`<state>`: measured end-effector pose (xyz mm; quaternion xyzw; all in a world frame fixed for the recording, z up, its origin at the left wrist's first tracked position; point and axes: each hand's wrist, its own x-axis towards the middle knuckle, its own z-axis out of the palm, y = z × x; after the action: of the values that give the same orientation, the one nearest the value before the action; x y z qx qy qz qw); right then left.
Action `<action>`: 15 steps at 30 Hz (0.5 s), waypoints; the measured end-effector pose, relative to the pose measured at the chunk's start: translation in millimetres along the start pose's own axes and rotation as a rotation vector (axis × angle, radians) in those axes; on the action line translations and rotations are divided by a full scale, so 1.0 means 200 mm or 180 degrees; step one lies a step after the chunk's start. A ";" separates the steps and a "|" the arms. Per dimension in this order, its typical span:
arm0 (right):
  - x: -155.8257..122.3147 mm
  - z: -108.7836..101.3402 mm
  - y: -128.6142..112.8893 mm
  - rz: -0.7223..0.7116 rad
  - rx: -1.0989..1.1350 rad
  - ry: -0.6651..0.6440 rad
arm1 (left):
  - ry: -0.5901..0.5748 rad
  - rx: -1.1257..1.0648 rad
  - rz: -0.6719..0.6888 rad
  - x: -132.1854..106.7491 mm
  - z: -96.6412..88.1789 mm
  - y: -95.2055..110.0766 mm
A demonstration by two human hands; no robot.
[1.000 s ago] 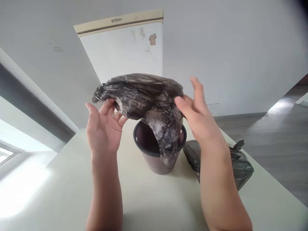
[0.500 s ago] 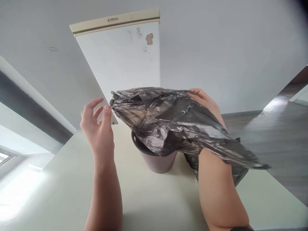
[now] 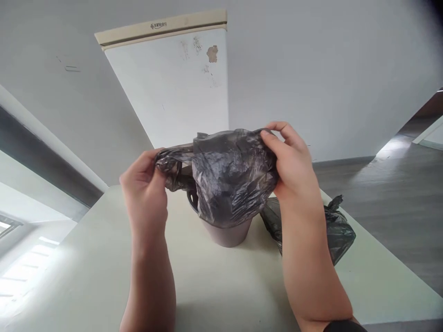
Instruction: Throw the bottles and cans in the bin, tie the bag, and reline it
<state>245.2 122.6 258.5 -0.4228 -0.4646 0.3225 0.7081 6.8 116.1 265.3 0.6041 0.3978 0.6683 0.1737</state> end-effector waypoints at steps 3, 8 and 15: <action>0.04 -0.08 0.02 -0.0073 -0.0226 0.0384 | 0.0307 -0.0369 -0.0005 0.04 -0.06 -0.04; 0.11 -0.21 0.01 -0.0594 -0.1096 0.0864 | 0.0719 -0.0815 -0.0264 0.09 -0.11 -0.08; 0.15 -0.35 0.02 -0.0729 -0.2353 0.0836 | 0.1125 -0.0959 -0.0434 0.14 -0.15 -0.13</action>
<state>320.5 128.8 251.0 -0.6319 -0.4989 -0.0039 0.5931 -33.4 142.9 266.5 0.4168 0.3577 0.8022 0.2342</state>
